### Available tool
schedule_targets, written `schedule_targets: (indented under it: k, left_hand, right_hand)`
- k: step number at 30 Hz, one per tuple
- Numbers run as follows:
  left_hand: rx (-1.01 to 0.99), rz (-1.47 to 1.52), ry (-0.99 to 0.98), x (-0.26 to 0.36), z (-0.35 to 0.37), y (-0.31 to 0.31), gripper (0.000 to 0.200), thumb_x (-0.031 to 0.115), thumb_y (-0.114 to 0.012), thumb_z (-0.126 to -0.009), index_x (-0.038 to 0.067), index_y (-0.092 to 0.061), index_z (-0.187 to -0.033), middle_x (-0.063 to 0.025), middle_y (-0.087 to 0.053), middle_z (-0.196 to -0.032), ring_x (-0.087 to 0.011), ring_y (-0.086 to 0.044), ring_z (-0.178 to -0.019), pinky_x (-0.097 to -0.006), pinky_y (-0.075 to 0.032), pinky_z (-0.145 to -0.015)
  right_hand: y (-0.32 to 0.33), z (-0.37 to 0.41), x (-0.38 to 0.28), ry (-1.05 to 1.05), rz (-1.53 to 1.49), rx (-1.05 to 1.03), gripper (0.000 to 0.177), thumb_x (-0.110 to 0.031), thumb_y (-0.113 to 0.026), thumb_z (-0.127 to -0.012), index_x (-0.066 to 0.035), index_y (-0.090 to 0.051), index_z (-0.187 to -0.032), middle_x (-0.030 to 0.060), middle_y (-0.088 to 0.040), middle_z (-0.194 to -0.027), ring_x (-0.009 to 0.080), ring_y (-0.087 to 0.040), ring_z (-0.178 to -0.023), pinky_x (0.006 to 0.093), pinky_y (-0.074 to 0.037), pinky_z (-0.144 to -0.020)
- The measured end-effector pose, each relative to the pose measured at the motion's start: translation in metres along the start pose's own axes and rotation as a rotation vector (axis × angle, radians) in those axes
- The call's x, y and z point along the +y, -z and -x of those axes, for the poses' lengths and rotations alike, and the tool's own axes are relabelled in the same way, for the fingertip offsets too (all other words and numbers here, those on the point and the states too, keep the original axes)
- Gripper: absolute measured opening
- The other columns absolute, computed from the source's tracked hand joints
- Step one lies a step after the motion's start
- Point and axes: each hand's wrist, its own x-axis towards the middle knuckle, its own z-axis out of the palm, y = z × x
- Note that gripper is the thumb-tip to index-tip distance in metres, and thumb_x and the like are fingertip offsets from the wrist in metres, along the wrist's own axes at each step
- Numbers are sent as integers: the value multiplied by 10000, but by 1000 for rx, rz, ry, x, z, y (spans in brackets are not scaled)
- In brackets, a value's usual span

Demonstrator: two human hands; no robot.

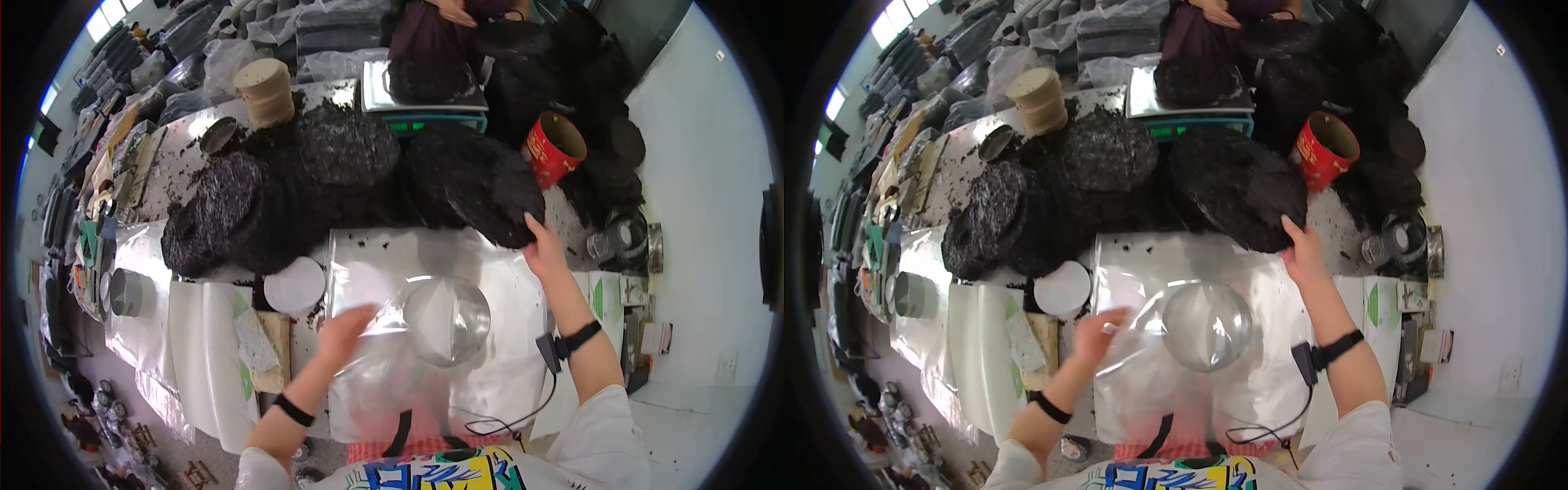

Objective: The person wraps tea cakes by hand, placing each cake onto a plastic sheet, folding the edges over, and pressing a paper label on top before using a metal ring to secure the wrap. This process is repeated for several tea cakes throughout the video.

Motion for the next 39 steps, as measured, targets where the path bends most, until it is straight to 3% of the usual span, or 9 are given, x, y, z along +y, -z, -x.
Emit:
schedule_targets:
  k: [2, 7, 11, 16, 18, 25, 31, 33, 39]
  left_hand:
    - [-189, -126, -381, 45, 1, -62, 200, 174, -590, -884, 79, -608, -1060, -110, -629, -1203, -272, -628, -1058, -364, -530, -849]
    - [-245, -157, -385, 44, 8, -137, 174, 148, -586, -873, 37, -611, -1004, -115, -641, -1159, -262, -611, -1086, -385, -531, -817]
    - [248, 49, -149, 71, -11, -69, 310, 106, -681, -806, 35, -615, -1101, -135, -626, -1170, -331, -577, -1114, -403, -472, -923]
    - [-393, -379, -401, 56, -40, -94, 1080, 516, -760, -672, -40, -253, -1445, -203, -200, -1535, -348, -163, -1439, -462, -192, -1162]
    - [-421, -419, -388, 45, -48, -98, 1140, 554, -751, -656, -55, -215, -1457, -205, -159, -1549, -342, -129, -1450, -464, -177, -1167]
    - [-623, -519, -318, 41, -56, -107, 1232, 584, -774, -602, -115, -195, -1436, -278, -125, -1532, -394, -104, -1444, -474, -175, -1162]
    - [-817, -734, -93, 7, -67, -167, 1270, 639, -749, -603, -99, -164, -1456, -275, -53, -1549, -401, -12, -1451, -521, -138, -1152]
    - [-888, -792, -44, -4, -60, -183, 1299, 670, -730, -603, -88, -127, -1468, -269, -6, -1557, -407, 27, -1450, -533, -121, -1149]
    - [-984, -803, -83, 22, -60, -158, 1343, 617, -789, -568, -99, -92, -1466, -294, 24, -1546, -424, 33, -1445, -556, -202, -1116]
  right_hand:
    - [17, 49, 5, 4, -10, 47, 419, -76, -634, -884, 16, -495, -1268, 132, -577, -1232, 249, -583, -1107, 369, -489, -944]
    - [43, 144, 19, -1, 26, 165, 442, -39, -620, -886, 21, -448, -1289, 148, -571, -1231, 230, -597, -1095, 339, -502, -944]
    - [42, 176, 60, -29, 333, 94, 519, -61, -688, -840, 19, -429, -1283, 126, -580, -1184, 184, -587, -1055, 308, -470, -933]
    - [40, 176, 120, -12, 934, 64, 732, -156, -779, -754, 31, -383, -1340, 194, -544, -1211, 276, -550, -1110, 354, -433, -974]
    - [5, 177, 83, 573, 1717, -47, 995, -267, -851, -631, 57, -310, -1400, 245, -401, -1375, 359, -420, -1276, 381, -348, -1075]
    - [3, 100, 107, 352, 1830, -897, 1228, -399, -876, -471, 112, -261, -1403, 272, -192, -1510, 401, -224, -1407, 401, -246, -1156]
    - [35, 69, 192, 155, 2109, -786, 1163, -362, -861, -501, 103, -297, -1406, 252, -170, -1534, 355, -174, -1438, 393, -204, -1166]
    - [68, 74, 240, 772, 2194, -420, 1126, -376, -839, -532, 102, -312, -1404, 255, -140, -1544, 364, -127, -1447, 400, -161, -1177]
    - [4, 73, 150, 29, 2255, -1259, 1259, -439, -867, -452, 167, -278, -1386, 355, -188, -1483, 476, -115, -1413, 437, -128, -1183]
